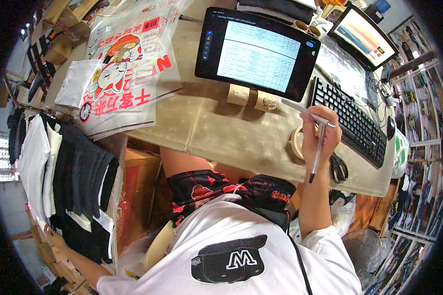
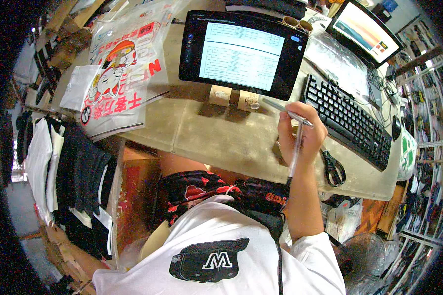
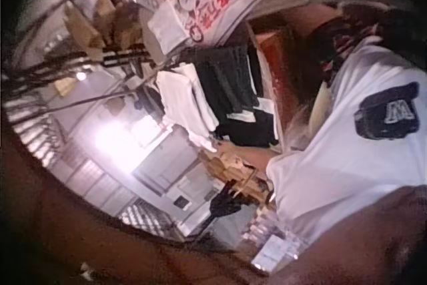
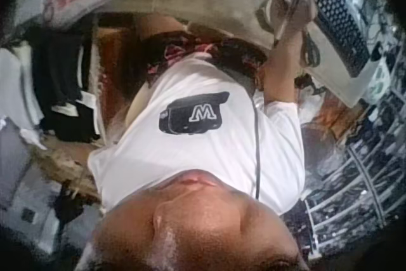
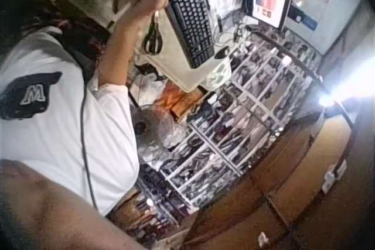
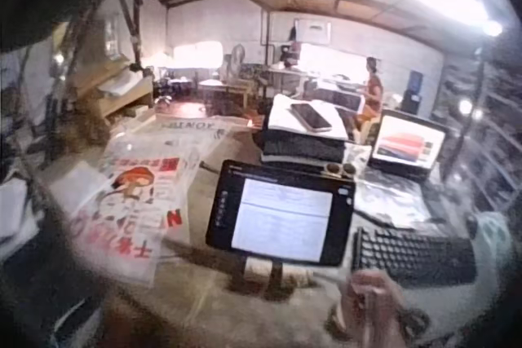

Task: The person labels several shirts one at a time by cutting a piece of masking tape with scissors, applying it to the shirt's collar, and writing on the tape with a pen. They repeat these actions for multiple white and black shirts.

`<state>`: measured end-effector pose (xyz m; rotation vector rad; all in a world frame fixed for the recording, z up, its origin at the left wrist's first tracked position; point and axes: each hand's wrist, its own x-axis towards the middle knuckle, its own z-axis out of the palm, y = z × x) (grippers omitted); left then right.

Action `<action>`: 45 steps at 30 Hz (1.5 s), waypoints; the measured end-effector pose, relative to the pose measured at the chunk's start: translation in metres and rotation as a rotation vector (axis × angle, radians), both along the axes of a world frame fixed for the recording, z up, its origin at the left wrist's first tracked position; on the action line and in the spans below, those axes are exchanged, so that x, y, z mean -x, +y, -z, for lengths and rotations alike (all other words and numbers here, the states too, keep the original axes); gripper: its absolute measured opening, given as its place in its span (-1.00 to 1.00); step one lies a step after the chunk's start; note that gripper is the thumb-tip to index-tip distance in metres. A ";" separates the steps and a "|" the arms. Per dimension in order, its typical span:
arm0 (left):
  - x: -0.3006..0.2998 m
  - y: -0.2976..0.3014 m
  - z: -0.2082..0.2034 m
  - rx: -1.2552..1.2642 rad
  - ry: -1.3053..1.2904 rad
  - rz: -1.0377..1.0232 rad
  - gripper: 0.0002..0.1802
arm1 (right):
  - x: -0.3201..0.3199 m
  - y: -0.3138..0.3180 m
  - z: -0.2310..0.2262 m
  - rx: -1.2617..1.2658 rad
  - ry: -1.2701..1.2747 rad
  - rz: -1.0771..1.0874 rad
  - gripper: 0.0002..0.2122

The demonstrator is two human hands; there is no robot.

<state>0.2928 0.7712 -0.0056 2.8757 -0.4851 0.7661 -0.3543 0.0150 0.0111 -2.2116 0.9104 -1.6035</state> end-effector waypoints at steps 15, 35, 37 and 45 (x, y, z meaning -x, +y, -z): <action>0.048 -0.039 -0.001 -0.217 -0.085 -0.214 -0.50 | -0.019 -0.008 0.037 -0.216 -0.258 0.044 -0.80; 0.055 -0.062 0.011 -0.337 -0.326 -0.039 -0.63 | -0.014 -0.023 0.020 -0.061 0.003 0.141 -0.83; 0.039 -0.033 0.001 -0.146 -0.226 0.044 -0.62 | -0.020 -0.025 0.020 -0.013 0.055 0.086 -0.76; 0.051 -0.043 0.011 -0.087 -0.379 0.054 -0.63 | -0.035 -0.026 0.019 0.050 0.148 -0.009 -0.76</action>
